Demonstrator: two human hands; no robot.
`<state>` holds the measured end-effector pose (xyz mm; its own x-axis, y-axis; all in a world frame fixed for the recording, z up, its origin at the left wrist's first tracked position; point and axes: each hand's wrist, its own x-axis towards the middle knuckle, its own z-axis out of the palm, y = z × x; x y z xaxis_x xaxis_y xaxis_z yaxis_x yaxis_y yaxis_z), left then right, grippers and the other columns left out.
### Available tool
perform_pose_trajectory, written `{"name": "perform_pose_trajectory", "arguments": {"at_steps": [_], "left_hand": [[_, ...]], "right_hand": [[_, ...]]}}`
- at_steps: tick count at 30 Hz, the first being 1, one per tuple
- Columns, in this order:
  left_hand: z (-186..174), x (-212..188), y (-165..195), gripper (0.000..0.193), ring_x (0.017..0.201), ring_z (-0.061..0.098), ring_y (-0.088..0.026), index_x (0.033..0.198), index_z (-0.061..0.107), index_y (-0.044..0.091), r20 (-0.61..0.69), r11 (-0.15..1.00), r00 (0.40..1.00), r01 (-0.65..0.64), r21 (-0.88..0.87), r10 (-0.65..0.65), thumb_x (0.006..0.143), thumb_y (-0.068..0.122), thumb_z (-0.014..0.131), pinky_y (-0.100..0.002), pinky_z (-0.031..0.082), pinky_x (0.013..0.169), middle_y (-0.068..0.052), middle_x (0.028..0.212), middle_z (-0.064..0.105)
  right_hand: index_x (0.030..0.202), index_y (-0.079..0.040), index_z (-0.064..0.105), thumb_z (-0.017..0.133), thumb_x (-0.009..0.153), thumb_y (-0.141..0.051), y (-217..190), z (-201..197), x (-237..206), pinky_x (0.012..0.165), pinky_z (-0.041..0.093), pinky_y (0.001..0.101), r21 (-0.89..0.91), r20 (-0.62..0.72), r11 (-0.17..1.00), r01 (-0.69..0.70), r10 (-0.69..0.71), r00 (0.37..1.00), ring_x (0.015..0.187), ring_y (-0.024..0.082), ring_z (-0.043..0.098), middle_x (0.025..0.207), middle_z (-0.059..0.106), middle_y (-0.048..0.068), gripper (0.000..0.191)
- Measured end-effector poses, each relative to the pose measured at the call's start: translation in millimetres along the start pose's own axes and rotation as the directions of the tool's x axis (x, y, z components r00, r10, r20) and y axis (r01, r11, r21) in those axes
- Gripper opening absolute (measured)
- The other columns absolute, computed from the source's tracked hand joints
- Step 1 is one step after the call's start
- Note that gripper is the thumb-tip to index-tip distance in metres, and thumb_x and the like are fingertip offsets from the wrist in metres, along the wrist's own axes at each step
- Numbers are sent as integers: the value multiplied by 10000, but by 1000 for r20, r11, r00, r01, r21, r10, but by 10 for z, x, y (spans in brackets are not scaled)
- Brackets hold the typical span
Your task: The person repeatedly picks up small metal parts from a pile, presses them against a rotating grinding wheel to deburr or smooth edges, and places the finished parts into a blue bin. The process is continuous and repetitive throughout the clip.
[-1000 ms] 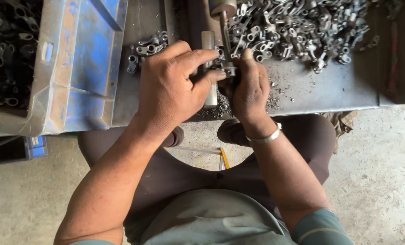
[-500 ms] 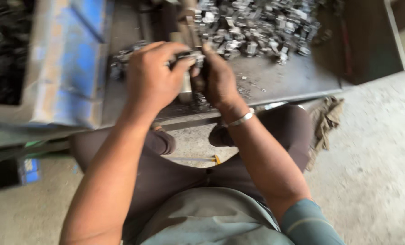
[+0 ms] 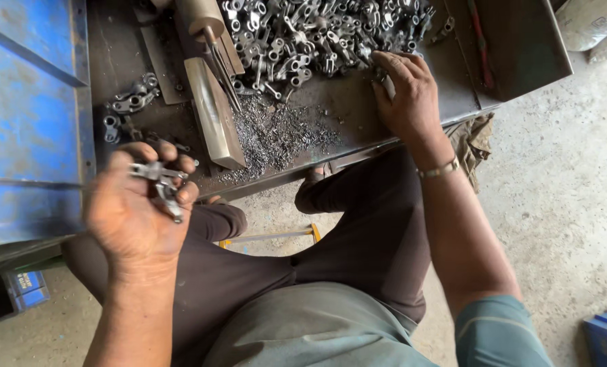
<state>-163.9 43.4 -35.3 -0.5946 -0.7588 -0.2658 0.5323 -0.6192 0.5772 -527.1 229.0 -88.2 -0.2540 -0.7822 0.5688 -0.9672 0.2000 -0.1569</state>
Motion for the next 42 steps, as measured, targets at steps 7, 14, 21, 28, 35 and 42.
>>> {"name": "perform_pose_trajectory", "arguments": {"at_steps": [7,14,21,28,35,42], "left_hand": [[66,-255,-173,230,654,569,-124,1133,729,47,308,743,951,-234,627,39,910,-5,716,-277,529,611,-52,771,639],[551,-328,-152,429,729,671,-290,1310,679,50,665,1,747,-665,747,7,883,29,720,-407,544,641,-122,931,636],[517,-289,14,308,754,686,-258,1151,716,71,734,-53,678,-735,676,-44,850,110,768,-392,552,651,-87,883,609],[514,157,31,196,690,682,-233,1038,738,31,721,-245,662,-679,692,204,925,154,841,-362,531,600,-88,860,632],[431,271,12,221,735,716,-238,1039,773,31,688,-151,661,-679,718,301,872,138,872,-351,543,628,-101,894,697],[408,543,94,247,742,717,-219,1025,780,40,702,-74,650,-717,694,290,841,128,918,-326,547,636,-101,878,707]], "right_hand": [[1447,-94,542,731,1092,-29,-206,129,1,1057,610,410,767,-52,611,-197,365,930,1219,272,726,1294,723,173,408],[1608,-117,203,733,1018,-100,-1467,57,-189,861,604,358,851,465,-298,-433,42,884,981,230,715,1133,704,159,793],[1684,-125,127,702,1015,-199,-1498,-94,129,740,582,298,821,520,-127,-556,-237,821,879,167,690,1070,721,153,885],[1141,-15,598,461,1123,-462,-1658,235,392,716,558,316,756,637,-216,-617,28,771,796,198,686,905,687,113,468],[966,-54,631,468,1091,-492,-1801,488,476,520,429,293,669,736,-415,-617,252,629,552,145,524,719,591,47,484],[774,-84,580,404,1135,-529,-1764,614,591,461,321,250,875,457,-23,-483,369,810,504,91,423,622,508,0,599]]}}
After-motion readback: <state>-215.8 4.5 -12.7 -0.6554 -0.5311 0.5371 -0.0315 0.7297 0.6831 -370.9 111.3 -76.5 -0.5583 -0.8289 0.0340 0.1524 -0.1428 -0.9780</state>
